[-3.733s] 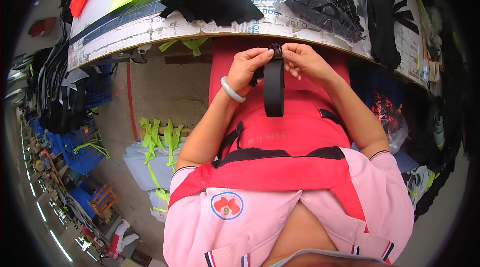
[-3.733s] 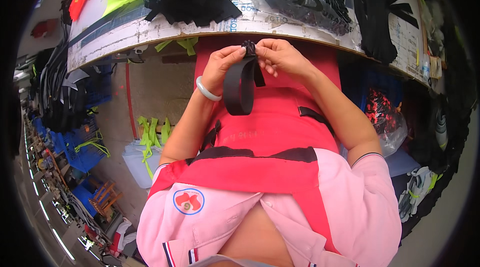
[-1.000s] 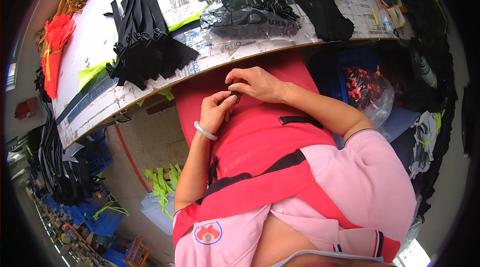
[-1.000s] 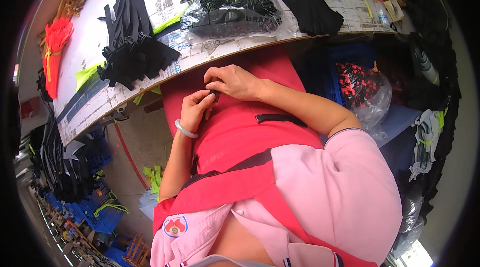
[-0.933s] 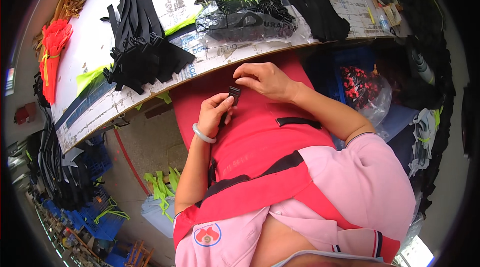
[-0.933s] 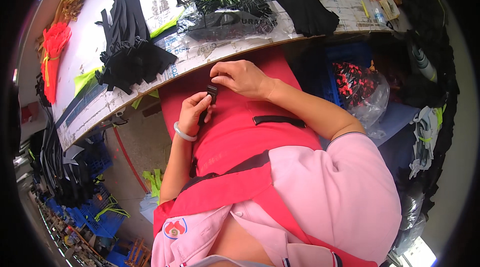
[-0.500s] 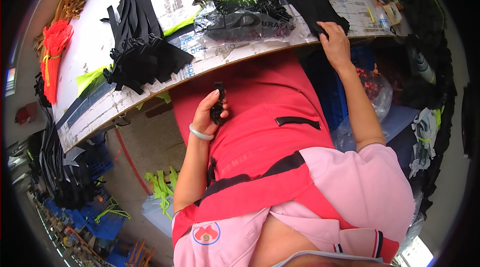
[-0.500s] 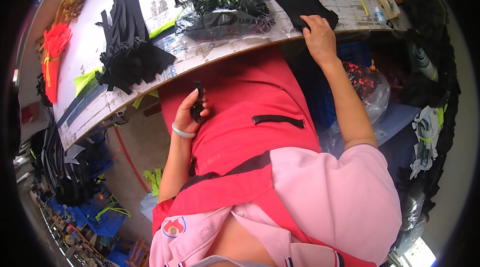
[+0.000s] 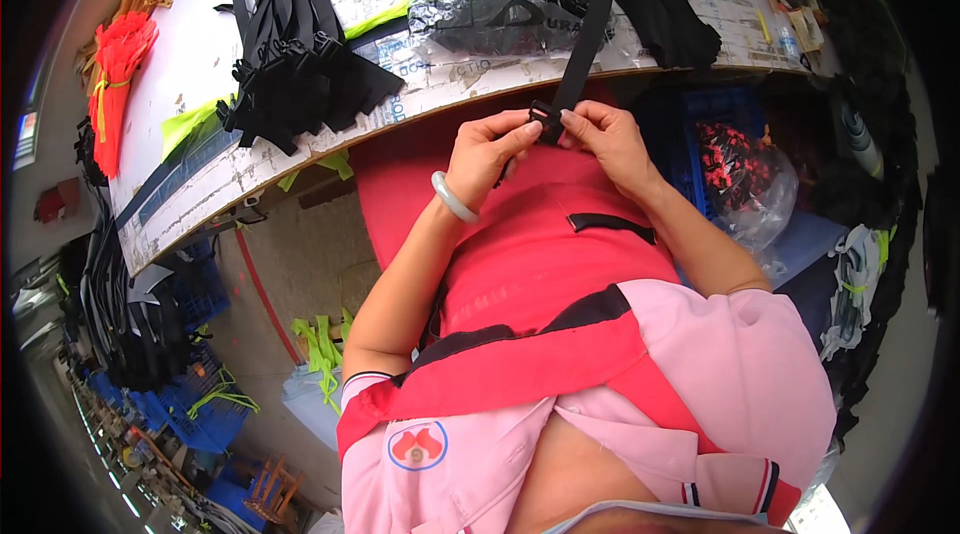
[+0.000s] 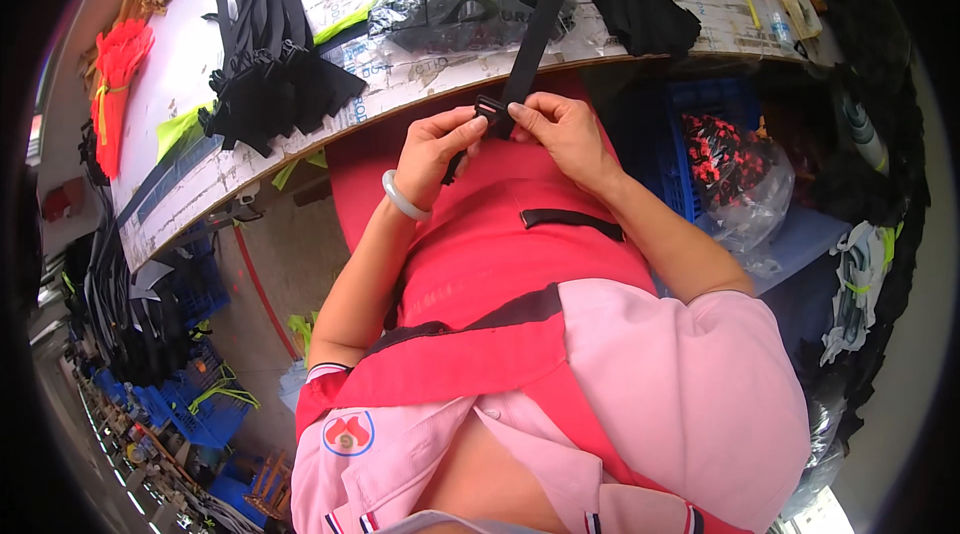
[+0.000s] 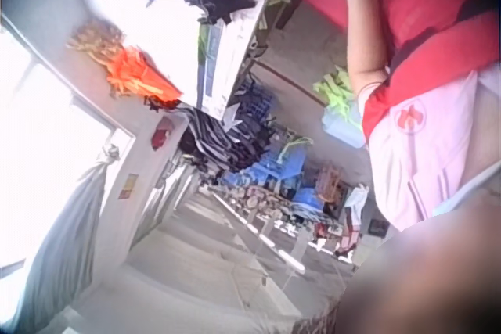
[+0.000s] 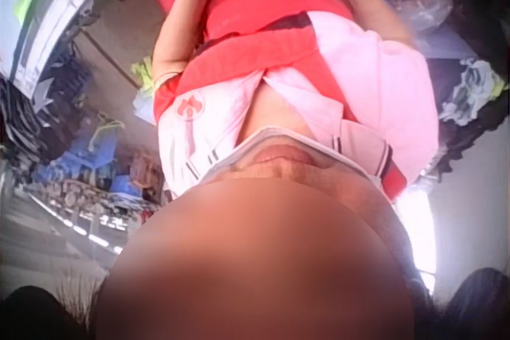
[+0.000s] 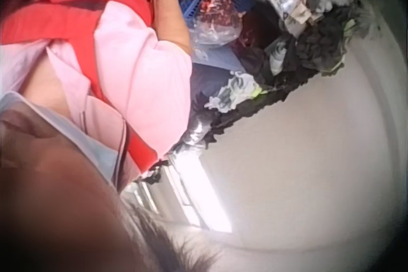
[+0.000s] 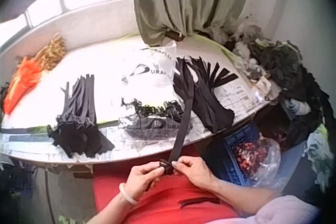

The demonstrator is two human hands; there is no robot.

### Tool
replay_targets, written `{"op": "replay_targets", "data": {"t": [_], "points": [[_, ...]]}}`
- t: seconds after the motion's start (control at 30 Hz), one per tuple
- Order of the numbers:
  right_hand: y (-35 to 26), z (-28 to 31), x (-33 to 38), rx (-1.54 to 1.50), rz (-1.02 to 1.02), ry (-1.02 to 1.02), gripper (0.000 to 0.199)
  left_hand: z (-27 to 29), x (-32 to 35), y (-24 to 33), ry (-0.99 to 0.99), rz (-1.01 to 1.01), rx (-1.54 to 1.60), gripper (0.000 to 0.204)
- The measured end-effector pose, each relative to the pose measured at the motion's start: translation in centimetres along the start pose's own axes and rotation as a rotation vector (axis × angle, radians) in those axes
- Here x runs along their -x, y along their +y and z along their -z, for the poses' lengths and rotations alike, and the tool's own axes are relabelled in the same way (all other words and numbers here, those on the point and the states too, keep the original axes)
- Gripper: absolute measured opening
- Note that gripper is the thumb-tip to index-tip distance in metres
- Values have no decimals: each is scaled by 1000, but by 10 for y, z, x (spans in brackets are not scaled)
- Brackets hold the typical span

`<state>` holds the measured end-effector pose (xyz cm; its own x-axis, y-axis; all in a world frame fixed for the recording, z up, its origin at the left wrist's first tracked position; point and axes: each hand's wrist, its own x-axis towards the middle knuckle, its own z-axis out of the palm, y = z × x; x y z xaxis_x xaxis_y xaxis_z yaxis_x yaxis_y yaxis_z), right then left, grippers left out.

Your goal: Assembling plastic buckles onto black adjustable straps at a manufacturing workstation.

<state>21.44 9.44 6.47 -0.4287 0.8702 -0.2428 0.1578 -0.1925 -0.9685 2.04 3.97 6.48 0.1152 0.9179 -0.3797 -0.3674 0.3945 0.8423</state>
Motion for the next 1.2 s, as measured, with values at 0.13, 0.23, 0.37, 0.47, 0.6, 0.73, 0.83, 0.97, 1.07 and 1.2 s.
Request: {"op": "replay_targets", "data": {"t": [0.13,0.23,0.37,0.47,0.6,0.73,0.83,0.97,1.07,1.2], "points": [[13,-13,2,-233,-86,-16,23,-2,0,-6,-1,-170,-258,16],[-2,-14,-7,-344,-279,-190,25,17,9,-21,-28,-217,-361,15],[-49,34,-42,-467,0,-65,23,61,30,-28,-49,-233,-964,17],[-79,83,-62,-468,221,66,25,93,38,-26,27,-151,-1090,19],[-87,52,-51,-144,139,-1,23,90,34,-18,400,-510,-558,18],[-57,-31,-23,1,-151,-425,23,56,33,3,328,-293,-2,22],[-46,-62,-18,-35,-224,-441,20,50,35,1,330,-319,-40,20],[-33,-65,-23,-154,-278,-449,18,48,37,-3,441,-371,-44,20],[-31,-67,-21,-298,-296,-390,17,46,35,-7,484,-390,-76,20],[-32,-74,-14,-293,-358,-443,19,42,30,-12,514,-507,-98,20]]}}
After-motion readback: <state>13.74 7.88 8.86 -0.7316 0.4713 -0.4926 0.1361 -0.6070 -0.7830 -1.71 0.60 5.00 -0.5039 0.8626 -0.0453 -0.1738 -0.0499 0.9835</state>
